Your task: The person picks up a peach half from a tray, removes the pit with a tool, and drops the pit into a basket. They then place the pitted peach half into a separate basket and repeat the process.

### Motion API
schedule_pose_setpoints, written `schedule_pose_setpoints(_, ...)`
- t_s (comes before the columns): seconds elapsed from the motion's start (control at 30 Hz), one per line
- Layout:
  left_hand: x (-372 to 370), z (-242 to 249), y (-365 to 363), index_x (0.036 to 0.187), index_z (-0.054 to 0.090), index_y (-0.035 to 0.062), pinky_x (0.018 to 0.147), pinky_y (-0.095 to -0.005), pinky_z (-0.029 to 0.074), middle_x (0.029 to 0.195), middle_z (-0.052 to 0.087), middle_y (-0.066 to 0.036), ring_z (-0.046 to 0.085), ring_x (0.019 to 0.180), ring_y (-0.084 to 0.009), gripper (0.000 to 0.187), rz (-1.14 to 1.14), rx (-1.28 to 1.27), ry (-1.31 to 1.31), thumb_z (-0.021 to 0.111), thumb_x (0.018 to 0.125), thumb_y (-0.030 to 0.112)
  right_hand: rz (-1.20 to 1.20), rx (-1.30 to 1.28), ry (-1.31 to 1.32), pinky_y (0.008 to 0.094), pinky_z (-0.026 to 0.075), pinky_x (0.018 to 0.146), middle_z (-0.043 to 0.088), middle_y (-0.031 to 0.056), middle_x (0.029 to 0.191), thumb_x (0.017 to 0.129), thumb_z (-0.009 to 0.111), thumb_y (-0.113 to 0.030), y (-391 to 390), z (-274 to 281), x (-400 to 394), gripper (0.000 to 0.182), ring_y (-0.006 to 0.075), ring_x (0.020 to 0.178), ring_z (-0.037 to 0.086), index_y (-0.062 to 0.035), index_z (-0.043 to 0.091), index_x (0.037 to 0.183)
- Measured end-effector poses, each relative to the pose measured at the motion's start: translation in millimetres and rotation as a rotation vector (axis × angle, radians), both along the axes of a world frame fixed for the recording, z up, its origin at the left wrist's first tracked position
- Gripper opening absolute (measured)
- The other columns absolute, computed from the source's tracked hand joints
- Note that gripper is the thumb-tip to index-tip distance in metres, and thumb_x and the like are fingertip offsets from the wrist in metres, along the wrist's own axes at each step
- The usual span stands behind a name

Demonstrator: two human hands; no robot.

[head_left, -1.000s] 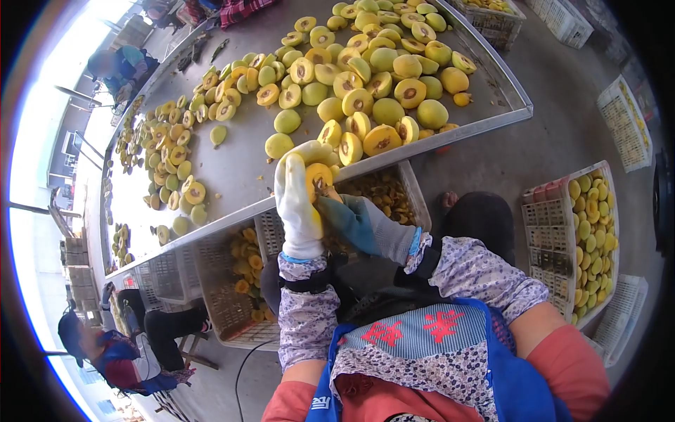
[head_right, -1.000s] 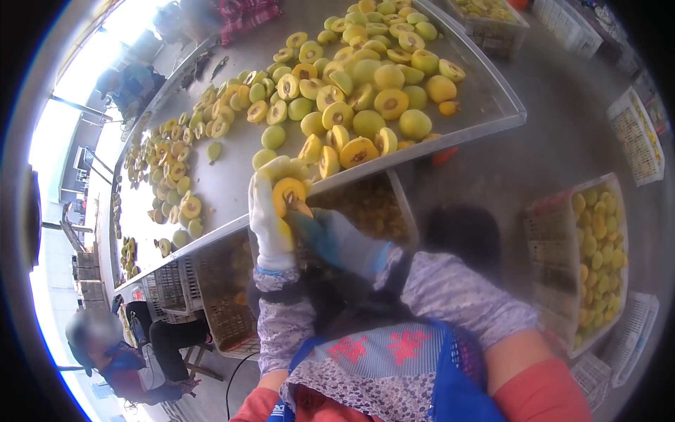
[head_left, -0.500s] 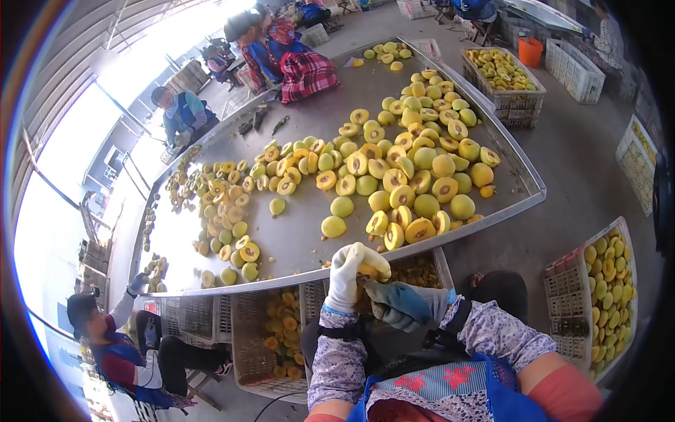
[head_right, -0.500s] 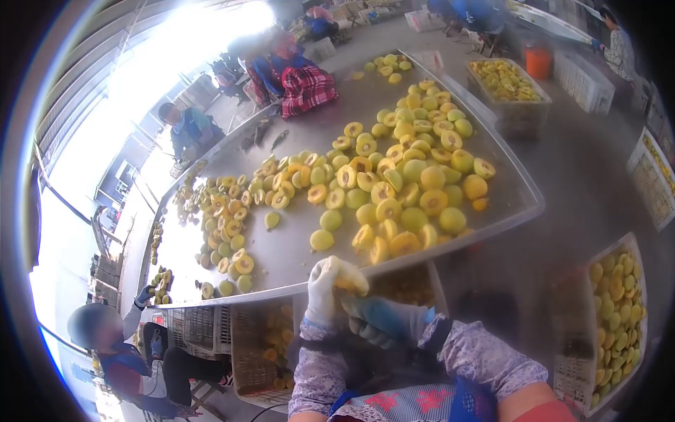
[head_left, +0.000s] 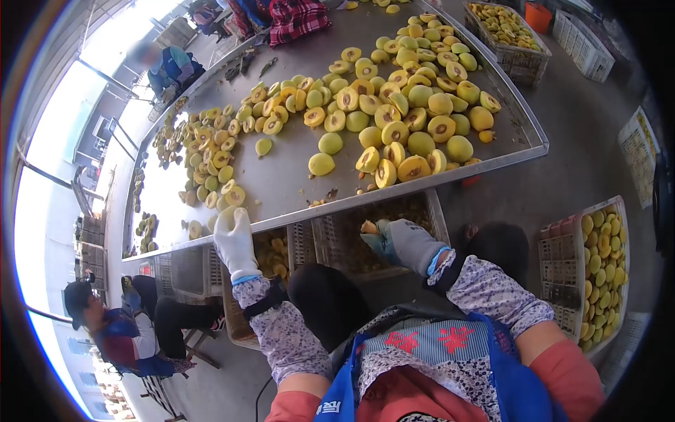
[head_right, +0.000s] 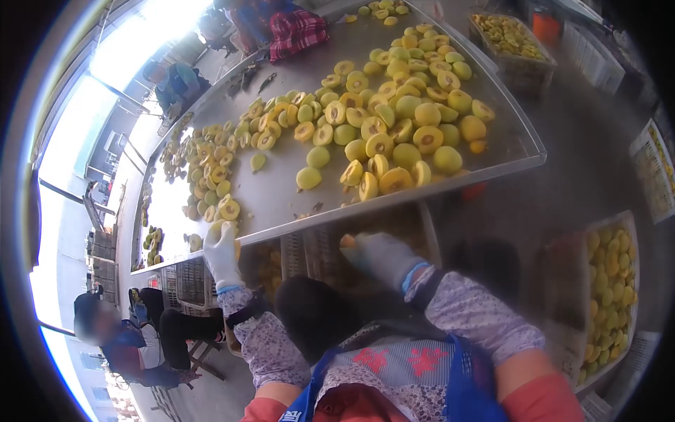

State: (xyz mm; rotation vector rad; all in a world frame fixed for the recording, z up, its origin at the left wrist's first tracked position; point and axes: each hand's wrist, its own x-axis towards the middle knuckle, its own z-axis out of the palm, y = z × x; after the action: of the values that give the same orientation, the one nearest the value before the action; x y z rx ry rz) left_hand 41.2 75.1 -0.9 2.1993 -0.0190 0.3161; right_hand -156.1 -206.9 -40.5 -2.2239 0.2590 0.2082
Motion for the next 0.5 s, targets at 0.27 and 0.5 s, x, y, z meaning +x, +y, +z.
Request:
schedule_pose_setpoints(0.27, 26, -19, -137, 0.129, 0.061, 0.0091, 0.111, -0.0410, 0.040, 0.138, 0.056, -0.017, 0.050, 0.132, -0.0325, 0.056, -0.530, 0.523, -0.227, 0.073, 0.081, 0.036, -0.145, 0.088, -0.195, 0.0493, 0.053, 0.075, 0.069, 0.0246, 0.091, 0.097, 0.063, -0.042, 10, -37, 15, 0.040, 0.0467, 0.090, 0.065, -0.0041, 0.066, 0.108)
schedule_pose_setpoints(0.5, 44, -45, -157, 0.122, 0.062, 0.0101, 0.082, -0.0372, 0.057, 0.108, 0.070, -0.012, 0.069, 0.094, -0.0251, 0.049, -0.590, 0.362, 0.025, 0.071, 0.084, 0.039, -0.206, 0.247, -0.399, 0.0493, 0.054, 0.073, 0.067, 0.0262, 0.082, 0.102, 0.053, -0.042, 4, -18, 18, 0.041, 0.0464, 0.081, 0.066, -0.0039, 0.065, 0.107)
